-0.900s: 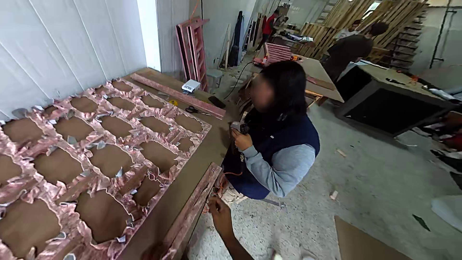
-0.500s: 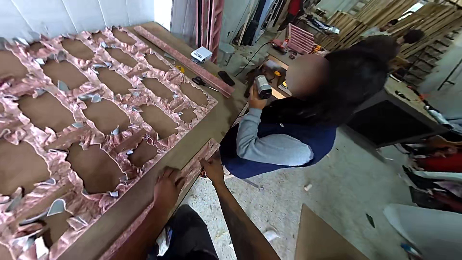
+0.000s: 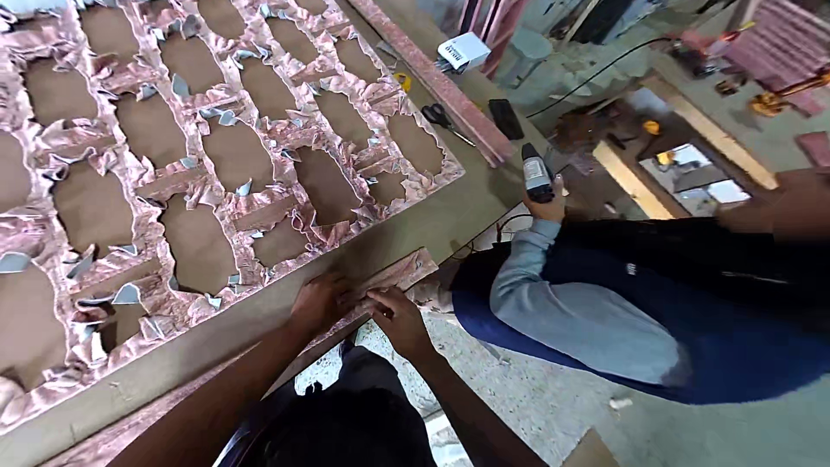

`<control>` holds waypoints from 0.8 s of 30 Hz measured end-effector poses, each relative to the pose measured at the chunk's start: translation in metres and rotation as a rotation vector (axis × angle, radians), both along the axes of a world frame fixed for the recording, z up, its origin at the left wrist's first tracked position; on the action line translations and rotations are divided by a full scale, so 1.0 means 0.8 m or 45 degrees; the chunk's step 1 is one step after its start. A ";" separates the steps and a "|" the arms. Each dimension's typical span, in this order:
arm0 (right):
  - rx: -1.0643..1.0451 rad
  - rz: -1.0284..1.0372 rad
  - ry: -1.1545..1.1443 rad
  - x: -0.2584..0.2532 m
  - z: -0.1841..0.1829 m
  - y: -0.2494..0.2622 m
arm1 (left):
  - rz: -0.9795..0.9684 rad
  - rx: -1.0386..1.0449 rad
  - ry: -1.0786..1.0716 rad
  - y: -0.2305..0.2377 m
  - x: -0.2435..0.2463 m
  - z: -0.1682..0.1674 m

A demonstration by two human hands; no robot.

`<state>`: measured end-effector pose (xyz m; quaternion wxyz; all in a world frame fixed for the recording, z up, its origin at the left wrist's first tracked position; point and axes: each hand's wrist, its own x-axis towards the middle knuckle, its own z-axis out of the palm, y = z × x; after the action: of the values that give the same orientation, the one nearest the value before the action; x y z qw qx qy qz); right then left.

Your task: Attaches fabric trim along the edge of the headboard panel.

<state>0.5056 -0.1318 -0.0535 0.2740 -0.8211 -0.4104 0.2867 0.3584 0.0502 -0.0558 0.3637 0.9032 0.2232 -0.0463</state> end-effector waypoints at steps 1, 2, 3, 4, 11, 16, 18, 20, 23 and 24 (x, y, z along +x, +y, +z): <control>-0.020 0.067 -0.006 0.006 0.001 -0.003 | 0.028 0.021 -0.048 -0.002 0.005 -0.004; -0.053 0.134 0.000 0.011 0.005 -0.005 | 0.051 0.029 -0.097 -0.003 0.009 -0.009; -0.093 0.200 0.024 0.015 0.010 -0.007 | 0.065 0.026 -0.139 -0.004 0.010 -0.013; -0.137 0.262 0.053 0.019 0.014 -0.007 | 0.071 0.029 -0.177 -0.003 0.010 -0.016; 0.011 0.489 0.221 0.048 -0.006 -0.019 | 0.091 -0.074 -0.048 0.017 0.024 -0.013; 0.107 0.539 0.233 0.060 -0.009 -0.021 | 0.133 -0.171 0.081 0.020 0.032 0.000; 0.096 0.543 0.257 0.065 -0.003 -0.016 | 0.181 -0.161 0.035 0.012 0.032 0.003; 0.119 0.535 0.282 0.067 0.000 -0.013 | 0.285 -0.052 -0.099 -0.005 0.029 -0.005; 0.064 0.514 0.317 0.068 0.003 -0.005 | 0.505 0.182 -0.182 -0.040 0.028 -0.012; 0.021 0.505 0.339 0.068 0.007 -0.001 | 0.574 0.245 -0.204 -0.051 0.030 -0.014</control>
<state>0.5603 -0.1323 -0.0477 0.2707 -0.6771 -0.5264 0.4373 0.3822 0.0091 -0.0668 0.2937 0.8618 0.3928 0.1291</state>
